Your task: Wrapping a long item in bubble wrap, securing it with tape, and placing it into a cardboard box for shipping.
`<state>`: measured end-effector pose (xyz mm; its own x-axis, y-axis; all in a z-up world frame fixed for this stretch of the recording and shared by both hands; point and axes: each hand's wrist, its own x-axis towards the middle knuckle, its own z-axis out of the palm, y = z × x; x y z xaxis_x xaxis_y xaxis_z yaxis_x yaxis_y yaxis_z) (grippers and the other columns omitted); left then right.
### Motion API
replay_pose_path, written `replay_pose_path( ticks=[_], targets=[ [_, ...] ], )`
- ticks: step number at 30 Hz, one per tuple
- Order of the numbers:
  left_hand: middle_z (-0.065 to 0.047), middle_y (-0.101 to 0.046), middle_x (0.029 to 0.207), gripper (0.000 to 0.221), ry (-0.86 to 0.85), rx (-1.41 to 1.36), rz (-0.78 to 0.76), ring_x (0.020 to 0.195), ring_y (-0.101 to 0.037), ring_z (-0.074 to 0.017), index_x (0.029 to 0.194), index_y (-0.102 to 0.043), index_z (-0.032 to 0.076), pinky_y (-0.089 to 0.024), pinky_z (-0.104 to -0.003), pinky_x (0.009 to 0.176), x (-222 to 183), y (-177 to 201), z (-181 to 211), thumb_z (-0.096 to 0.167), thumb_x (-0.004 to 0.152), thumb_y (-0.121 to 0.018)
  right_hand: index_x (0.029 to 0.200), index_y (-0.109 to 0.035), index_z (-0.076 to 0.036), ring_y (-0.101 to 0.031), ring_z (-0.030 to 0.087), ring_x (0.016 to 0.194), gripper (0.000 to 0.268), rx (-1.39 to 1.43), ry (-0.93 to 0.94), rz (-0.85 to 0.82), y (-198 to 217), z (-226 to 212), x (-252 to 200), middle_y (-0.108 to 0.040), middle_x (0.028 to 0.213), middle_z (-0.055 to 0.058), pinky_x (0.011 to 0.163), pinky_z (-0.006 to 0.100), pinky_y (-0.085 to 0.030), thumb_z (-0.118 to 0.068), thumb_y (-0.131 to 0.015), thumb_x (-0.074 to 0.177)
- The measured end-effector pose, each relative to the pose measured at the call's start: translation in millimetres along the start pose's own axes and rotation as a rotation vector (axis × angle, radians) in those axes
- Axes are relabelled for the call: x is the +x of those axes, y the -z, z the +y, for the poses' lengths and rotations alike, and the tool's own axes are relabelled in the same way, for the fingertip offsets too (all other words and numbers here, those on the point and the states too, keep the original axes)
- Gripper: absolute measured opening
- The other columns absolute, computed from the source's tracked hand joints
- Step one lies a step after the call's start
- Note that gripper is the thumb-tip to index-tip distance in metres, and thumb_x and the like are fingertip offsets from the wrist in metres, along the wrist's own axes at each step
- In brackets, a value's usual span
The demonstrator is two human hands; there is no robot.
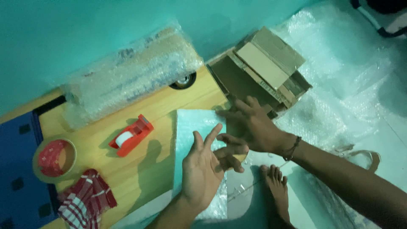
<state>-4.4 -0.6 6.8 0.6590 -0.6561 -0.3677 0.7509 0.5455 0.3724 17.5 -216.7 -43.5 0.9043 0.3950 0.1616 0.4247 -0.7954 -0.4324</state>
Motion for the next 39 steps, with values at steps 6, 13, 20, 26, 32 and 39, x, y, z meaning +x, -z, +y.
replay_pose_path(
  ticks=[6,13,20,26,32,39],
  targets=[
    [-0.023,-0.075,0.106,0.082,-0.011,0.041,-0.022,0.076,-0.065,-0.0193,0.164,-0.005,0.001,-0.052,-0.034,0.069,-6.6,-0.8,-4.0,0.046,0.106,-0.041,0.137,-0.067,-0.013,-0.040,0.026,0.092,0.063,0.048,0.005,0.020,1.4,-4.1,-0.7,-0.049,0.107,0.007,0.079,0.040,-0.039,-0.047,-0.077,0.085],
    [-0.012,-0.078,0.080,0.075,-0.158,0.988,0.085,0.058,-0.062,-0.0113,0.151,-0.045,-0.007,-0.054,-0.025,0.053,-6.6,-3.7,28.3,0.035,0.091,-0.063,0.140,-0.065,-0.013,-0.040,0.028,0.094,0.064,-0.002,0.006,0.017,1.0,-3.2,0.0,-0.048,0.111,0.010,0.078,0.040,-0.040,-0.048,-0.075,0.087],
    [-0.003,-0.063,0.101,0.035,-0.882,2.196,-0.096,0.093,-0.061,-0.0285,0.113,-0.074,0.010,-0.047,-0.043,0.079,49.6,16.2,56.7,0.029,0.085,-0.079,0.126,-0.072,-0.017,-0.054,0.037,0.095,0.054,0.091,-0.132,-0.008,5.1,-11.0,2.2,-0.060,0.106,0.012,0.088,0.053,-0.049,-0.053,-0.075,0.086],
    [-0.007,-0.066,0.093,0.009,-1.060,2.255,-0.258,0.087,-0.061,-0.0247,0.096,-0.076,0.005,-0.046,-0.039,0.079,57.2,12.4,48.0,0.003,0.090,-0.070,0.123,-0.072,-0.017,-0.054,0.036,0.092,0.053,0.060,-0.088,0.002,2.8,-7.6,1.0,-0.059,0.102,0.012,0.087,0.053,-0.049,-0.058,-0.069,0.089],
    [-0.006,-0.065,0.087,0.020,-1.131,2.272,-0.372,0.088,-0.061,-0.0229,0.093,-0.074,0.005,-0.047,-0.038,0.084,60.3,19.8,52.4,-0.009,0.081,-0.069,0.125,-0.072,-0.017,-0.052,0.035,0.089,0.056,0.012,-0.048,0.048,-1.5,-3.7,-0.4,-0.057,0.099,0.011,0.089,0.055,-0.047,-0.060,-0.069,0.089],
    [-0.008,-0.060,0.097,0.014,-0.941,2.501,-0.400,0.091,-0.054,-0.0261,0.099,-0.070,0.003,-0.041,-0.043,0.083,56.5,18.7,53.1,0.006,0.086,-0.065,0.123,-0.074,-0.017,-0.049,0.031,0.085,0.055,-0.002,-0.020,0.096,-5.5,-1.0,-2.2,-0.057,0.099,0.009,0.084,0.051,-0.046,-0.059,-0.073,0.087]
  ],
)
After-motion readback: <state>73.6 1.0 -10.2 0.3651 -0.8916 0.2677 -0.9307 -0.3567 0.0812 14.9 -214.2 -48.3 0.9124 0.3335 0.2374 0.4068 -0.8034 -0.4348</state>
